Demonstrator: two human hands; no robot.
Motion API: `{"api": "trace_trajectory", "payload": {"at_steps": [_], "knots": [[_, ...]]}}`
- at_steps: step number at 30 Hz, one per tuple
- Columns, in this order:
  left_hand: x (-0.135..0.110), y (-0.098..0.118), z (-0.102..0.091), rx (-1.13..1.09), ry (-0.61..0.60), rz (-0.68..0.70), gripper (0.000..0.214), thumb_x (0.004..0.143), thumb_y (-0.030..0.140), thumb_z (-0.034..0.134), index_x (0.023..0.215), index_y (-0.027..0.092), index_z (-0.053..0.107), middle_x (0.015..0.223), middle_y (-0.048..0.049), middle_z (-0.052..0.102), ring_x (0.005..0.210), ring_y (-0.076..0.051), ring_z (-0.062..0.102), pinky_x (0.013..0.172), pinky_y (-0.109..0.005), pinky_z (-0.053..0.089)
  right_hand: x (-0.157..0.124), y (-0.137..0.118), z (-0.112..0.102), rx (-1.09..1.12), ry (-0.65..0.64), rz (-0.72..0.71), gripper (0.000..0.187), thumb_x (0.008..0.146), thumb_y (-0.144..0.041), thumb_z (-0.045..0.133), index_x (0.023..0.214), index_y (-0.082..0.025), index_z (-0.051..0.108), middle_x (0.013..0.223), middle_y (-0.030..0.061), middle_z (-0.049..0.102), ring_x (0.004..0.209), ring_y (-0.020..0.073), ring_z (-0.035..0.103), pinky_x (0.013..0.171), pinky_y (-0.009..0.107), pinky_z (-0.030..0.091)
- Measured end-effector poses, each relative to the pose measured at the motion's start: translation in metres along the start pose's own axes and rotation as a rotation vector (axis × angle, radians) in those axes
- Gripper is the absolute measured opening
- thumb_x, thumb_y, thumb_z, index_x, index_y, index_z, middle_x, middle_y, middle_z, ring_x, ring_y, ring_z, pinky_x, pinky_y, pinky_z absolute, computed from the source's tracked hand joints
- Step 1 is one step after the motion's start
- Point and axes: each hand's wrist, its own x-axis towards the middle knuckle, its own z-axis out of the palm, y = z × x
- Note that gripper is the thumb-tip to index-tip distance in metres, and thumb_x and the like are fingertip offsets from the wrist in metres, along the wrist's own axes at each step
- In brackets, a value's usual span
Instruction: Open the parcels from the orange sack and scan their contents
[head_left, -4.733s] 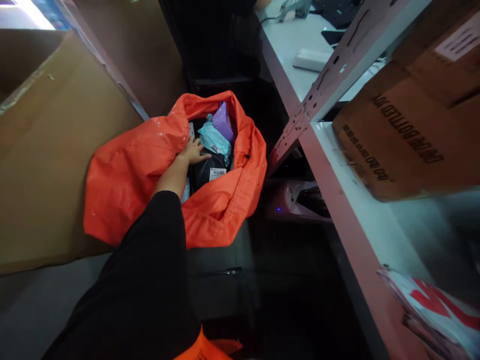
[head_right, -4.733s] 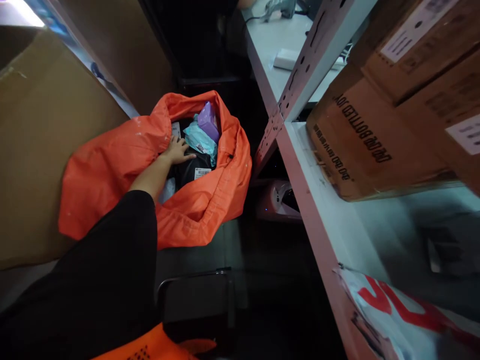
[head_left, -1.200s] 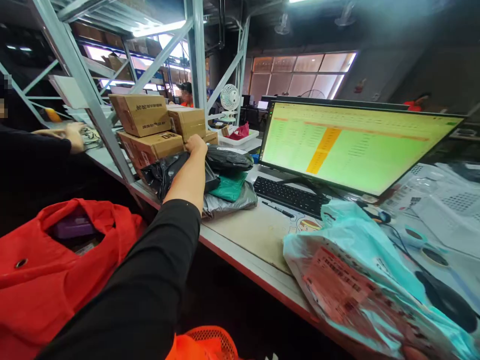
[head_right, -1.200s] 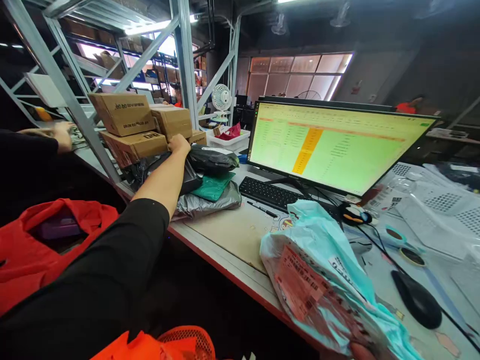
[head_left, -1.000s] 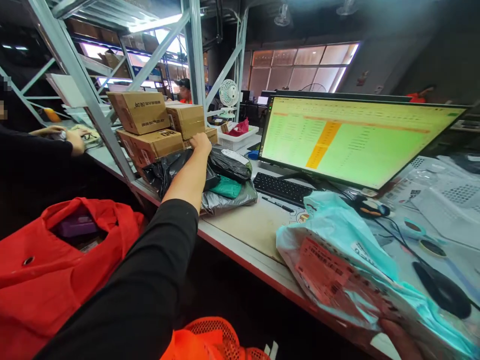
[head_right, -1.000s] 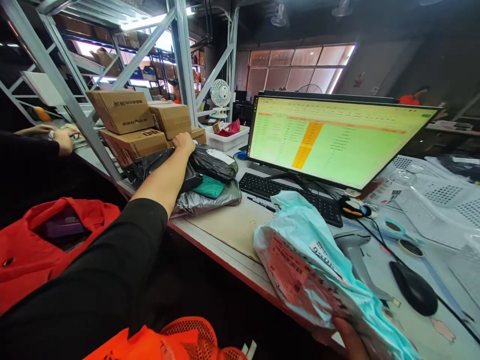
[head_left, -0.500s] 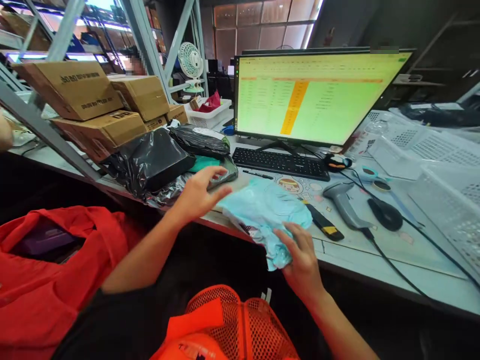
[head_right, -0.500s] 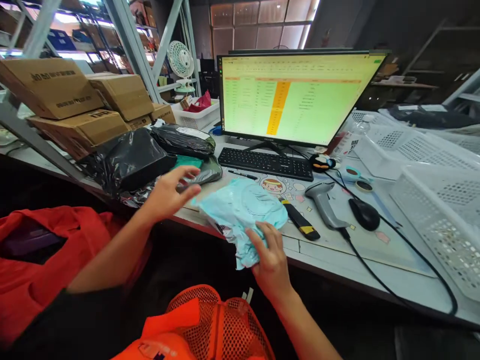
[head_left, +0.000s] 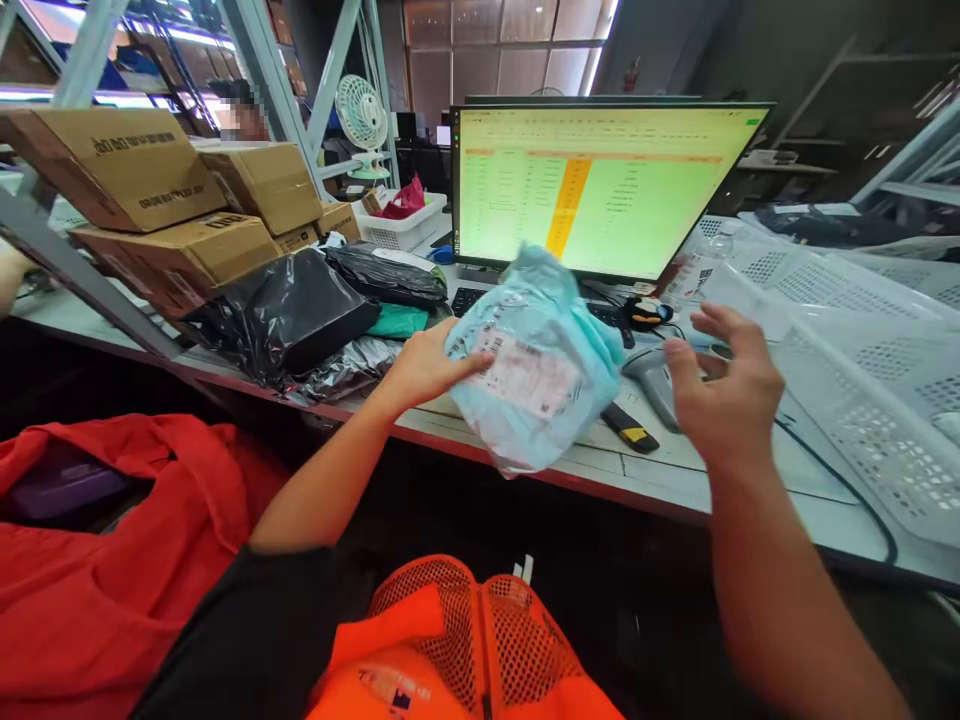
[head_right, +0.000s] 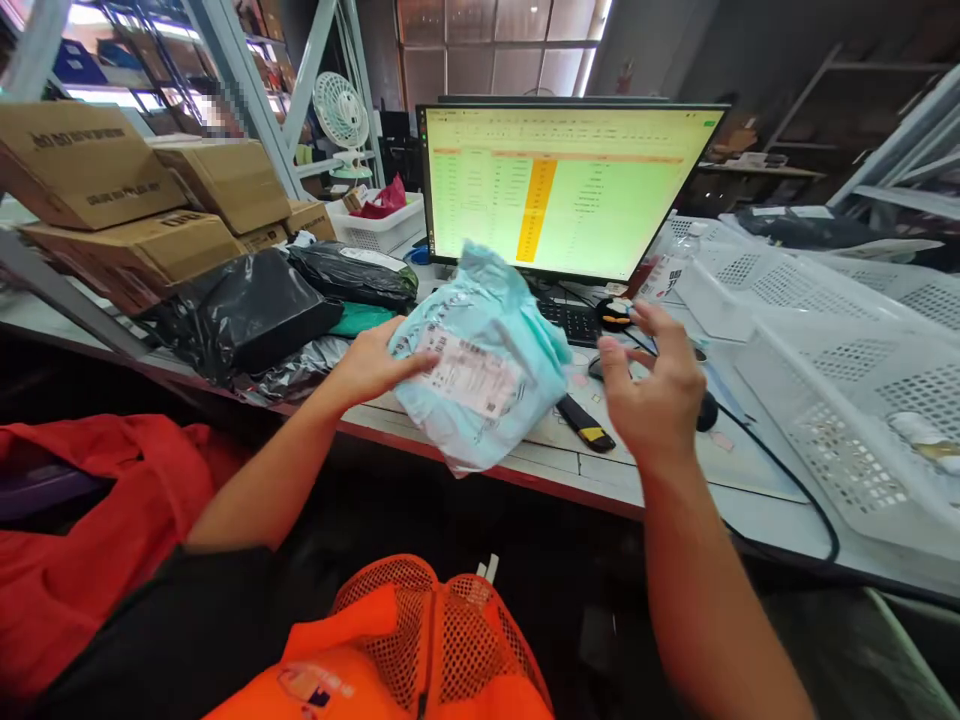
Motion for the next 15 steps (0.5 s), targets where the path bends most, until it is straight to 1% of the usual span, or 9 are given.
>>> {"api": "trace_trajectory", "payload": {"at_steps": [1,3,4,5,6,7,10,12,15], "knots": [[0.006,-0.01,0.006,-0.058,0.009,-0.072,0.058,0.083,0.062,0.073,0.117,0.015,0.071,0.11,-0.0092,0.076,0.102,-0.029,0.07,0.092,-0.035,0.053,0.002,0.021,0.001,-0.136,-0.065,0.129,0.054,0.096,-0.038,0.066,0.143,-0.011,0.059,0.136,0.0227,0.064,0.124,0.0351,0.064,0.097,0.046,0.057],[0.012,-0.033,0.024,-0.213,0.02,-0.176,0.055,0.082,0.06,0.074,0.11,0.012,0.074,0.111,-0.0115,0.076,0.105,-0.031,0.068,0.093,-0.036,0.052,-0.002,0.06,0.005,-0.419,-0.338,0.38,0.061,0.096,-0.042,0.064,0.143,-0.004,0.058,0.133,0.0301,0.064,0.125,0.0435,0.062,0.102,0.056,0.051],[0.013,-0.044,0.034,-0.312,0.028,-0.231,0.054,0.08,0.059,0.075,0.106,0.011,0.075,0.108,-0.0123,0.077,0.105,-0.032,0.068,0.094,-0.037,0.052,-0.005,0.077,0.007,-0.536,-0.488,0.466,0.064,0.096,-0.044,0.063,0.143,-0.002,0.057,0.131,0.0323,0.064,0.124,0.0462,0.061,0.102,0.058,0.05],[0.012,-0.053,0.045,-0.41,0.036,-0.289,0.053,0.078,0.059,0.077,0.101,0.011,0.076,0.104,-0.0125,0.078,0.102,-0.032,0.068,0.093,-0.038,0.052,-0.009,0.091,0.01,-0.626,-0.615,0.511,0.067,0.097,-0.047,0.06,0.145,-0.001,0.055,0.129,0.0331,0.064,0.123,0.0477,0.061,0.102,0.059,0.049],[0.01,-0.06,0.055,-0.501,0.041,-0.341,0.054,0.076,0.06,0.077,0.096,0.01,0.077,0.099,-0.0124,0.078,0.099,-0.032,0.069,0.092,-0.038,0.052,-0.013,0.101,0.012,-0.694,-0.702,0.519,0.069,0.097,-0.05,0.058,0.146,-0.001,0.053,0.127,0.0329,0.065,0.123,0.0478,0.062,0.102,0.058,0.048],[0.007,-0.066,0.066,-0.579,0.042,-0.38,0.055,0.075,0.062,0.078,0.093,0.01,0.077,0.094,-0.0121,0.078,0.095,-0.031,0.069,0.09,-0.039,0.053,-0.016,0.108,0.015,-0.747,-0.743,0.504,0.07,0.098,-0.052,0.056,0.147,-0.002,0.052,0.125,0.0319,0.066,0.122,0.047,0.062,0.101,0.057,0.049],[-0.003,-0.075,0.09,-0.711,0.044,-0.397,0.063,0.075,0.07,0.072,0.093,0.009,0.077,0.089,-0.0121,0.078,0.089,-0.029,0.071,0.086,-0.038,0.055,-0.018,0.117,0.027,-0.815,-0.739,0.458,0.073,0.096,-0.055,0.055,0.147,-0.004,0.05,0.121,0.029,0.068,0.119,0.0433,0.065,0.098,0.052,0.051],[-0.009,-0.079,0.099,-0.769,0.062,-0.392,0.07,0.075,0.075,0.069,0.095,0.009,0.077,0.089,-0.0126,0.079,0.089,-0.029,0.072,0.086,-0.038,0.055,-0.013,0.116,0.038,-0.809,-0.741,0.479,0.069,0.094,-0.05,0.057,0.145,-0.004,0.05,0.123,0.0277,0.068,0.118,0.0407,0.066,0.095,0.048,0.053],[-0.015,-0.085,0.104,-0.823,0.093,-0.379,0.074,0.072,0.078,0.069,0.098,0.009,0.077,0.09,-0.0125,0.079,0.089,-0.028,0.073,0.086,-0.038,0.055,0.003,0.108,0.048,-0.804,-0.749,0.53,0.059,0.091,-0.038,0.059,0.139,-0.002,0.056,0.126,0.0277,0.067,0.118,0.0392,0.066,0.092,0.044,0.055]]}}
